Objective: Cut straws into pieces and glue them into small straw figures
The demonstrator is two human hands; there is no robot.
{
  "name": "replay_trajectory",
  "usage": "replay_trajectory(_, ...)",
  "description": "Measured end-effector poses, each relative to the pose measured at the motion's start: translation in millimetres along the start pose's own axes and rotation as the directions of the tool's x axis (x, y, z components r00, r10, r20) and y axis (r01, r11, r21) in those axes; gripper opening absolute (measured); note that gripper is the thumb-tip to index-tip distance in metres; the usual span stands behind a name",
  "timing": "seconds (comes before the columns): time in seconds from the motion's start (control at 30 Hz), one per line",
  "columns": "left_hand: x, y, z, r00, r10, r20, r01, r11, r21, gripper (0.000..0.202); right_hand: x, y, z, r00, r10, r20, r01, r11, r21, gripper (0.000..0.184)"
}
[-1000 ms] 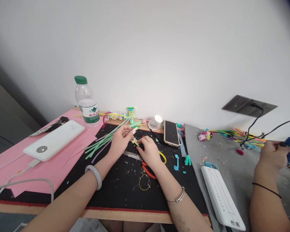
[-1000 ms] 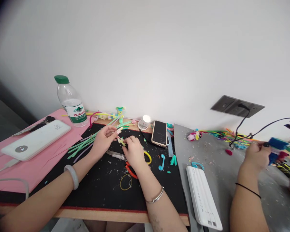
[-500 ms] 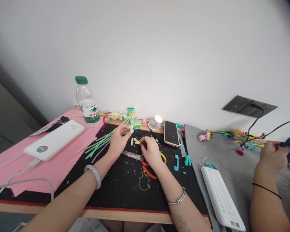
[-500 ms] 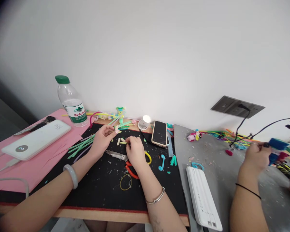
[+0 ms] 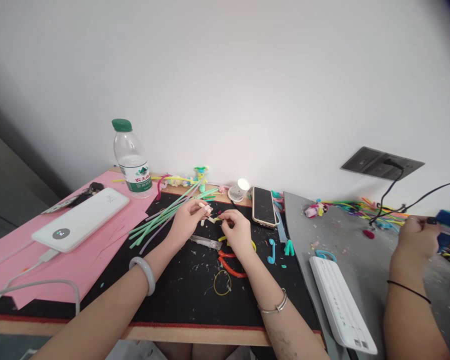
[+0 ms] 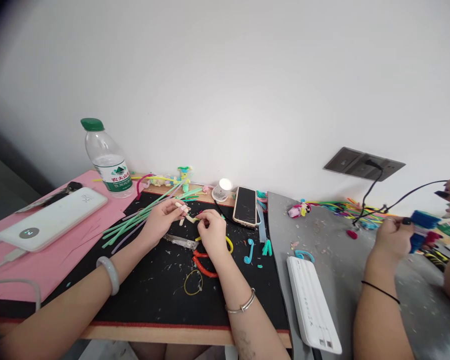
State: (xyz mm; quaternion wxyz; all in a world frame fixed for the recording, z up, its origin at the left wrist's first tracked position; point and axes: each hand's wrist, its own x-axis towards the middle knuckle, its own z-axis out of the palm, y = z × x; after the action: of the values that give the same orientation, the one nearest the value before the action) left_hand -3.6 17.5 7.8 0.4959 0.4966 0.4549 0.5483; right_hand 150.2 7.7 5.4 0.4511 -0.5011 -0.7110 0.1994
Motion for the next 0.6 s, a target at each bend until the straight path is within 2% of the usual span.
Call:
replay_trajectory(0.13, 0.3, -2.4, 0.2, 1.000, -0.025, 0.011, 0.026, 1.000, -0.011, 0.032, 0.2, 4.2, 1.9, 0.998, 0.022, 0.052, -0.022, 1.000, 0.000, 0.025)
replay_trajectory(0.33, 1.2, -4.3, -1.6, 1.000, -0.001, -0.028, 0.001, 1.000, 0.003, 0.036, -0.6, 5.3, 3.0, 0.988, -0.048, 0.146, 0.056, 0.997, -0.046, 0.026)
replay_trajectory(0.47, 1.2, -2.9, -2.2, 0.999, -0.001, -0.034, 0.000, 1.000, -0.005, 0.035, 0.1, 6.7, -0.2, 0.996, 0.026, 0.085, -0.019, 0.996, -0.088, 0.022)
replay_trajectory(0.6, 1.8, -4.1, -3.3, 0.999, 0.012, -0.044, -0.012, 1.000, -0.006, 0.030, 0.4, 7.8, -3.2, 0.990, 0.129, -0.050, -0.125, 0.990, 0.071, 0.015)
